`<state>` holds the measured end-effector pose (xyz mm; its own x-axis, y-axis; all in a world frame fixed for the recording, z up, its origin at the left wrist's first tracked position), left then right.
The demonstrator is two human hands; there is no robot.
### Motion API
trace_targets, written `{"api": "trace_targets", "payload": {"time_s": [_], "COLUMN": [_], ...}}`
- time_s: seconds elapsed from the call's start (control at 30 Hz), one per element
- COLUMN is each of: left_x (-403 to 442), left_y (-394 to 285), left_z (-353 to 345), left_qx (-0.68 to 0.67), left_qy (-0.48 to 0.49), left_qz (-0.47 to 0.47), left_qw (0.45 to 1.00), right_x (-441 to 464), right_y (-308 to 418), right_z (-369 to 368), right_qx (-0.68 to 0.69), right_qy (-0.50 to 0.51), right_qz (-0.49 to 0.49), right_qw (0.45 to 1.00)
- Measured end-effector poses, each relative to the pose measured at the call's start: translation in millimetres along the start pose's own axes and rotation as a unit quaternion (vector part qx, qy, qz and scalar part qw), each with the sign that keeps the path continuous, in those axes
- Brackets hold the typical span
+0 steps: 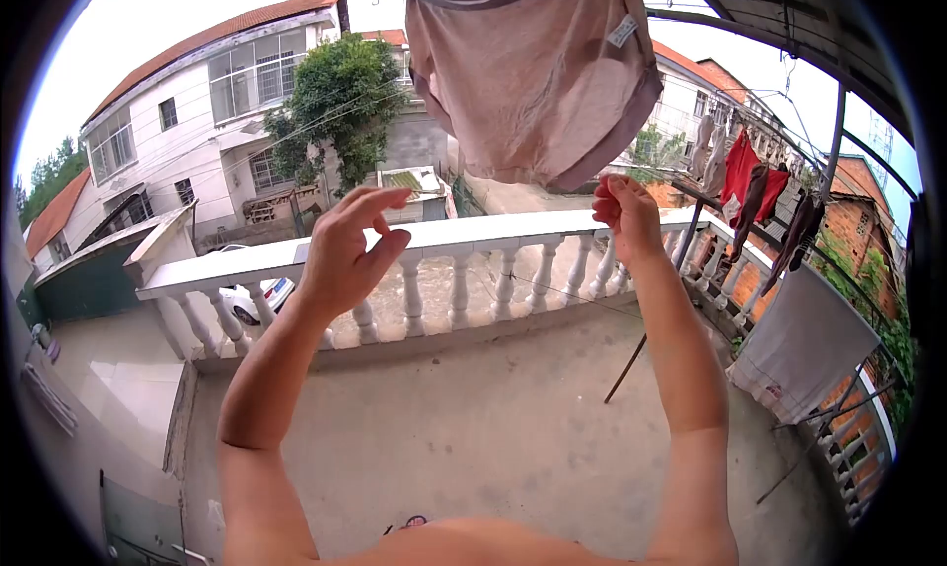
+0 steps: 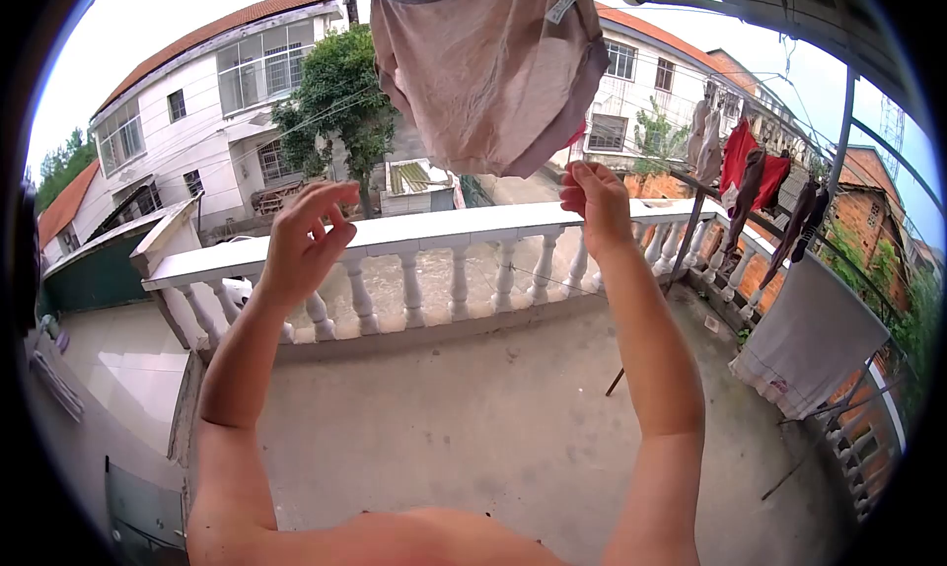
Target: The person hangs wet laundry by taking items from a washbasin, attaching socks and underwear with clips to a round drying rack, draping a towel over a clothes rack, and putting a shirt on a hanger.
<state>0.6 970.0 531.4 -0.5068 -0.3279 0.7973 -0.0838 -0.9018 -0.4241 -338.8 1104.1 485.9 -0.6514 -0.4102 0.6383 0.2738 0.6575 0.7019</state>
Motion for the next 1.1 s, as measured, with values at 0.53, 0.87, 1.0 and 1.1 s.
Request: {"api": "trace_targets", "payload": {"time_s": [0.53,0.87,1.0,1.1], "left_x": [-739,-884,-940,-973], "left_y": [181,86,35,-8], "left_z": [193,374,402,400], "left_qx": [0.110,0.132,0.134,0.155], "left_qy": [0.219,0.018,-0.081,-0.175], "left_qz": [0.762,0.841,0.872,0.880], "left_qw": [0.600,0.525,0.465,0.414], "right_x": [-592,-677,-725,-779], "right_y": [-353,-391,-377,-331], "right_z": [152,-340,-546,-683], "right_qx": [-0.502,-0.312,-0.207,-0.108], "right_qy": [0.503,0.574,0.700,0.795], "right_qz": [-0.533,-0.480,-0.381,-0.292], "right_qw": [0.459,0.586,0.567,0.520]}}
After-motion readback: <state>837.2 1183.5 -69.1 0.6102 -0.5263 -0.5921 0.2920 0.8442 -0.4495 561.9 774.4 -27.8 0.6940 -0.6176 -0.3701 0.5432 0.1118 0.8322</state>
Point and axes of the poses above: each hand's wrist, its own x-axis towards the middle knuckle, its own z-axis out of the back of the hand, y = z × x, the point moved 10 cm from there along x, towards the middle knuckle, and after that the axes turned 11 degrees about z, right-handed, at the moved point
